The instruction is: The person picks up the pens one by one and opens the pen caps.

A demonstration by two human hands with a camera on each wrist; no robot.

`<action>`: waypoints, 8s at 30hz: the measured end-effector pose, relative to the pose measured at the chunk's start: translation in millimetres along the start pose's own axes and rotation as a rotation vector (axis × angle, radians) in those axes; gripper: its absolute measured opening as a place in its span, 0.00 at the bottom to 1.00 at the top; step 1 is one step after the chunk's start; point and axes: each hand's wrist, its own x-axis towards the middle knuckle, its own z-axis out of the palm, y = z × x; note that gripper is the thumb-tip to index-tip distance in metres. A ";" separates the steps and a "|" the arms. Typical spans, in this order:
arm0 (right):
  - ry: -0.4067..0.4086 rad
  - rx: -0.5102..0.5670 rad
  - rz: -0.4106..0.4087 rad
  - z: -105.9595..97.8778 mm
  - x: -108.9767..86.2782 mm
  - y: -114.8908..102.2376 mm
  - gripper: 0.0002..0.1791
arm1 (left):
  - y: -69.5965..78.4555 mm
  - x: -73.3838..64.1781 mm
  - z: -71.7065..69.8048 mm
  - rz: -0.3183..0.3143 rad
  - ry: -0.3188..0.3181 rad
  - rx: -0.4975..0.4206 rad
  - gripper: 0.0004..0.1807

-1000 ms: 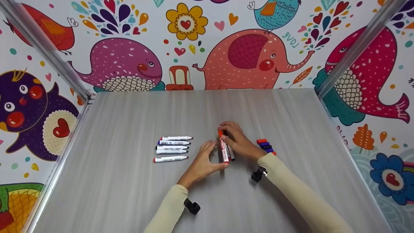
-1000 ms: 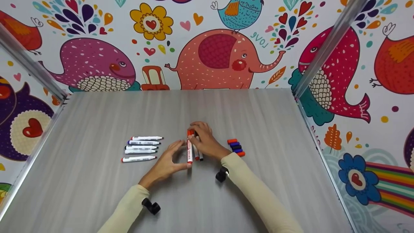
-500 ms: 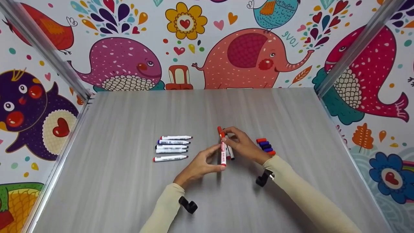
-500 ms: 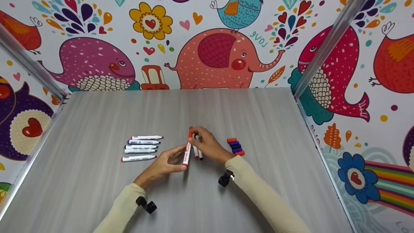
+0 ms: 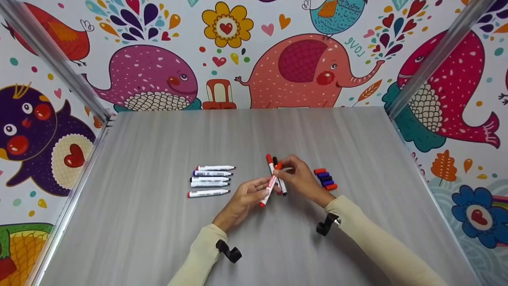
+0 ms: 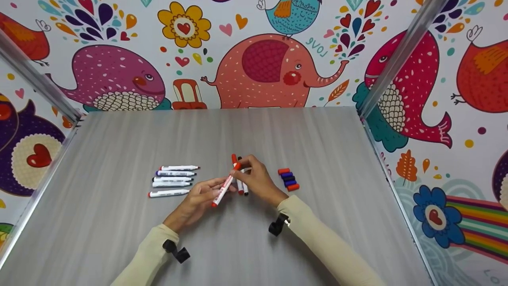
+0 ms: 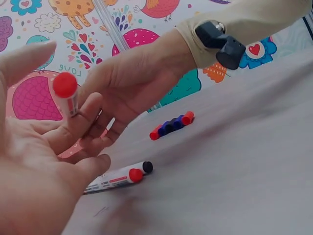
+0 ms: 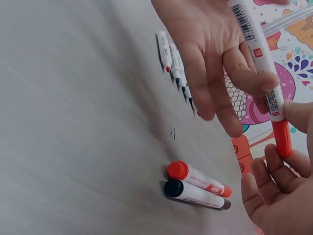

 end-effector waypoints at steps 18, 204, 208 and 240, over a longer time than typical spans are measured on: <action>-0.050 -0.186 -0.058 -1.4 -19.8 -9.4 0.17 | 19.7 2.6 -9.6 -0.059 -0.043 0.300 0.24; 0.159 -0.187 -0.339 -86.6 -99.8 64.7 0.17 | 1.4 -87.8 -71.5 0.425 0.416 1.361 0.15; 0.190 -0.213 -0.341 -90.0 -101.6 67.4 0.17 | -0.2 -90.5 -74.1 0.422 0.425 1.370 0.15; 0.249 -0.241 -0.244 -108.2 -106.6 96.9 0.16 | -7.4 -89.2 -86.2 0.441 0.442 1.577 0.10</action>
